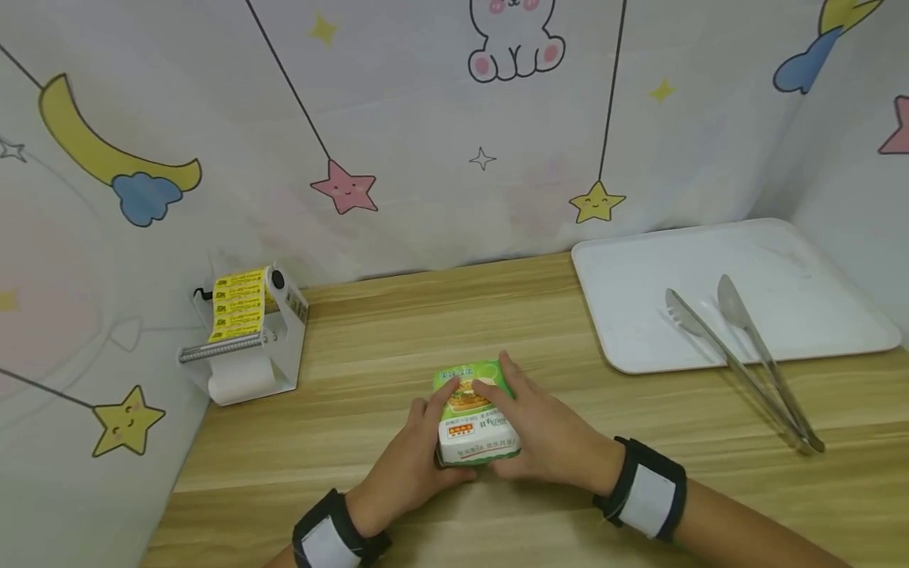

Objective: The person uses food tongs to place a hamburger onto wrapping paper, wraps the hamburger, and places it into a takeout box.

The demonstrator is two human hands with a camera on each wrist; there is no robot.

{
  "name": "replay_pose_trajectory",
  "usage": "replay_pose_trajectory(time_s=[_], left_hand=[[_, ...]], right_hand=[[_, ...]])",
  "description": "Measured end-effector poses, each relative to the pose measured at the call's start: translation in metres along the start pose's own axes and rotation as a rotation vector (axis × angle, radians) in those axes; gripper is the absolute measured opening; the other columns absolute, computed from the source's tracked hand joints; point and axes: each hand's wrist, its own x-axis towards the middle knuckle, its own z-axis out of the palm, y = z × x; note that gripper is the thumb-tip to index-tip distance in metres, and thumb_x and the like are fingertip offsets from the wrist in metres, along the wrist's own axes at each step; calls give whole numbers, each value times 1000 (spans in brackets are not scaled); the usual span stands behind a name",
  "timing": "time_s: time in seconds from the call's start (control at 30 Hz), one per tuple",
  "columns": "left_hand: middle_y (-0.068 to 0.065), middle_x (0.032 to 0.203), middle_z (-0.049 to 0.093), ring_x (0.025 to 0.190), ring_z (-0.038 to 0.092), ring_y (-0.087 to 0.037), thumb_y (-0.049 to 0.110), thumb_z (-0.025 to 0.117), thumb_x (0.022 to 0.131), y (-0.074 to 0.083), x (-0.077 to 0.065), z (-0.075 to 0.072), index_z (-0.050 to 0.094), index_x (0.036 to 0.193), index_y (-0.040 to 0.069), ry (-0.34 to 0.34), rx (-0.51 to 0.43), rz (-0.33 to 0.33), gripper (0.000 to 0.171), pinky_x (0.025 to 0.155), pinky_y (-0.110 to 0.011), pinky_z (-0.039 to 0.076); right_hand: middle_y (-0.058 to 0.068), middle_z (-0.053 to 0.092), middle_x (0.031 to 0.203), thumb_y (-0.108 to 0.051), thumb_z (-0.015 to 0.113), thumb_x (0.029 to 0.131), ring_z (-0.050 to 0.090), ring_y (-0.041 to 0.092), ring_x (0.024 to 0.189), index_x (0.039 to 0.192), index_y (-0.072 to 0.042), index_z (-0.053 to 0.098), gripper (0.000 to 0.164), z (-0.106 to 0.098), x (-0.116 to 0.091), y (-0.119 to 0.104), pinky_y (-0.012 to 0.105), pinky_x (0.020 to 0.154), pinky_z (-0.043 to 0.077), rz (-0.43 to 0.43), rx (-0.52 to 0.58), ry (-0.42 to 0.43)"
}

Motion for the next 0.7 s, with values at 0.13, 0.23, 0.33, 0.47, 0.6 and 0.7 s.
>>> replay_pose_trajectory(time_s=[0.13, 0.23, 0.33, 0.47, 0.6, 0.7], left_hand=[[-9, 112, 41, 83, 52, -14, 36, 86, 64, 0, 0, -1, 5, 150, 32, -2, -6, -5, 118, 77, -32, 50], [-9, 112, 41, 85, 52, -15, 36, 86, 64, 0, 1, -1, 5, 150, 31, -3, -9, -1, 119, 78, -33, 50], [-9, 112, 41, 86, 52, -15, 35, 86, 64, 1, 1, -1, 4, 150, 30, -7, -7, 8, 119, 79, -33, 50], [-10, 114, 41, 88, 52, -15, 36, 86, 64, 1, 1, 0, 3, 151, 30, -11, -2, 14, 120, 80, -32, 49], [-10, 114, 41, 87, 51, -15, 38, 84, 66, 0, 1, 1, 3, 151, 30, -11, 5, 16, 118, 80, -32, 49], [-11, 114, 41, 85, 51, -14, 41, 82, 69, 0, 0, 1, 3, 151, 29, -7, 22, 25, 115, 79, -31, 50]], right_hand=[[24, 8, 153, -44, 78, 65, 38, 33, 128, 144, -22, 36, 93, -1, 1, 0, 38, 92, 46, 2, 38, 8], [22, 5, 154, -39, 79, 66, 35, 32, 130, 144, -21, 37, 90, -2, 1, 0, 38, 93, 46, 9, 106, 8], [17, 1, 155, -32, 81, 68, 29, 30, 134, 143, -21, 37, 88, -3, 1, 0, 39, 94, 44, 21, 188, 4], [12, 0, 156, -25, 82, 68, 25, 29, 136, 143, -23, 38, 87, -2, -1, -1, 40, 94, 43, 42, 224, 9], [14, 2, 156, -26, 83, 67, 24, 31, 137, 143, -21, 37, 88, 2, -2, -2, 41, 96, 43, 33, 156, 31], [16, 2, 155, -31, 83, 68, 21, 31, 138, 144, -21, 35, 90, 6, -2, -1, 41, 98, 41, 26, 91, 29]])
